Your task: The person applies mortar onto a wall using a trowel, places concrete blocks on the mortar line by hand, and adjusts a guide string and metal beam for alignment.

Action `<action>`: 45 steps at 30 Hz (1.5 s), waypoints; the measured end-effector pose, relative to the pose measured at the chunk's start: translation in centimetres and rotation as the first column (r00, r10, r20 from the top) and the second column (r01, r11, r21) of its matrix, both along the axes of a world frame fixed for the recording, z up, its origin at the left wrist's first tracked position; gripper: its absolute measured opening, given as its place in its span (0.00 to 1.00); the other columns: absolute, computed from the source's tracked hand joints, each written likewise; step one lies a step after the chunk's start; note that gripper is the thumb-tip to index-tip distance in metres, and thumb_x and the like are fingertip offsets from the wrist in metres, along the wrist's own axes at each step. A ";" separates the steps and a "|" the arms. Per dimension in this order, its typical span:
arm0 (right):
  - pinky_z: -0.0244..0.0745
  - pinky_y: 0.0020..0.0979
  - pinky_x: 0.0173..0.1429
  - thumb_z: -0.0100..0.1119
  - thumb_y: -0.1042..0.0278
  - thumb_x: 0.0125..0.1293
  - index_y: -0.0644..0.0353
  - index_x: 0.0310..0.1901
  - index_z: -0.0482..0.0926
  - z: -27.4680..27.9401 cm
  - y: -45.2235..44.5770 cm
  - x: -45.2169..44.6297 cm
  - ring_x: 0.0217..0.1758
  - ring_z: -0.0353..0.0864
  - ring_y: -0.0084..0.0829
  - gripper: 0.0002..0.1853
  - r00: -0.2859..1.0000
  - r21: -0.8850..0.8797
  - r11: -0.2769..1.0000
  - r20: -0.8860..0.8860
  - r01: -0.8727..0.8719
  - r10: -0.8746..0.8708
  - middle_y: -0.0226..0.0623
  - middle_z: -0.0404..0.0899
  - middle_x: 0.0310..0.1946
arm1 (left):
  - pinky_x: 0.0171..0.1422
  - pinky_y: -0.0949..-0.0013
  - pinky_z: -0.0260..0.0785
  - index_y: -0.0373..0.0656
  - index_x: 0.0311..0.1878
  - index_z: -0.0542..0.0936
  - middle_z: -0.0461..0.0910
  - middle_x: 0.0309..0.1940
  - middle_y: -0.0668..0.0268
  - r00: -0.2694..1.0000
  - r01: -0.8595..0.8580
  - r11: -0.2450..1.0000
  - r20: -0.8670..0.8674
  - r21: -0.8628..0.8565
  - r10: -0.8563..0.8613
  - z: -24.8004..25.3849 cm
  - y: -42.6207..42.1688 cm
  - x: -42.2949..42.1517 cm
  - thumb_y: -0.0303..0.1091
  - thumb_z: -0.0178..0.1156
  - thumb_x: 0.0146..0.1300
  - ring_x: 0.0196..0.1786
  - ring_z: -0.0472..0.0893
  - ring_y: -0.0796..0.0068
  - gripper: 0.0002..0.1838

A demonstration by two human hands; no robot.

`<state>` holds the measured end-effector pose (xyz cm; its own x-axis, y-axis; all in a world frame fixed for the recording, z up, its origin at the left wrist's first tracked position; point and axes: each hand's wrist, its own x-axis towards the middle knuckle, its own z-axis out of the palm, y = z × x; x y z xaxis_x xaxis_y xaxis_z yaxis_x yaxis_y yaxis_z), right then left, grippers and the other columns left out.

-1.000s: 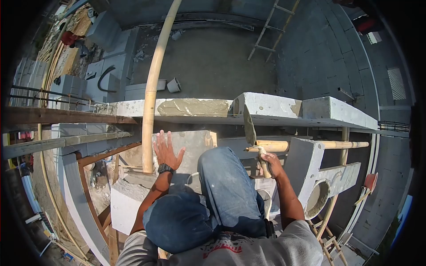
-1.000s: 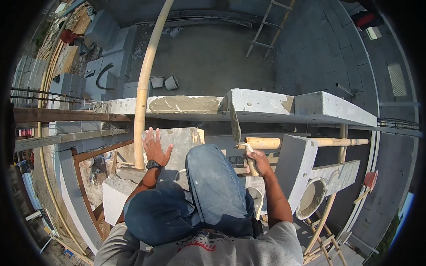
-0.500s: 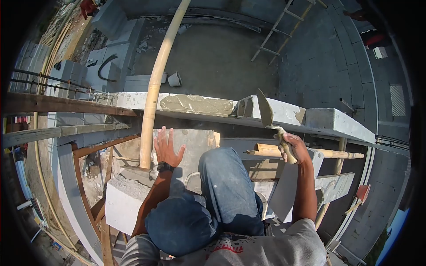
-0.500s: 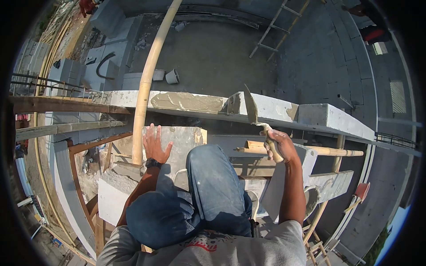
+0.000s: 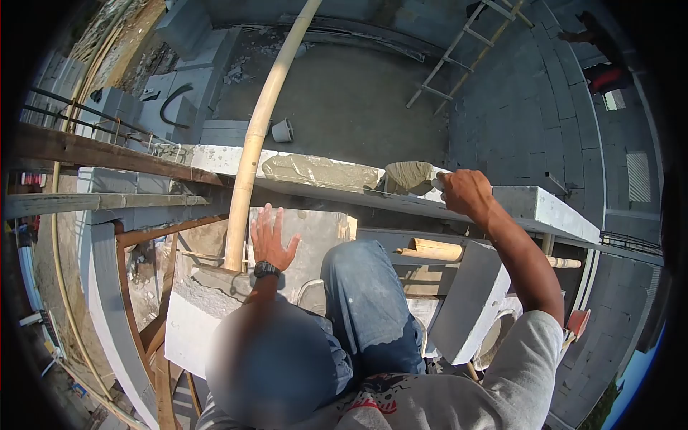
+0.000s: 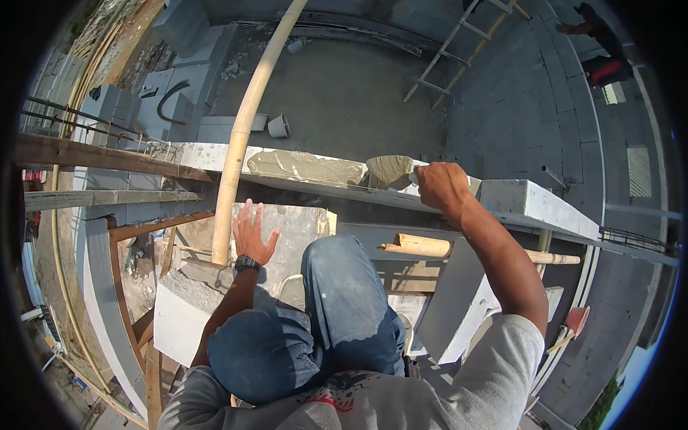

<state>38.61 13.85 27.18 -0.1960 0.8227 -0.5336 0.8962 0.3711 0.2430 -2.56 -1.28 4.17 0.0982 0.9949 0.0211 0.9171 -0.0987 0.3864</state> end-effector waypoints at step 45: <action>0.84 0.43 0.54 0.66 0.64 0.65 0.53 0.50 0.90 -10.5 8.9 -14.1 0.55 0.89 0.41 0.13 0.816 -0.337 0.851 0.290 -0.402 0.500 0.37 0.90 0.52 | 0.85 0.43 0.42 0.50 0.80 0.65 0.57 0.82 0.53 0.996 -0.063 0.998 0.067 0.020 0.062 -0.2 0.1 -0.5 0.52 0.65 0.64 0.84 0.53 0.50 0.42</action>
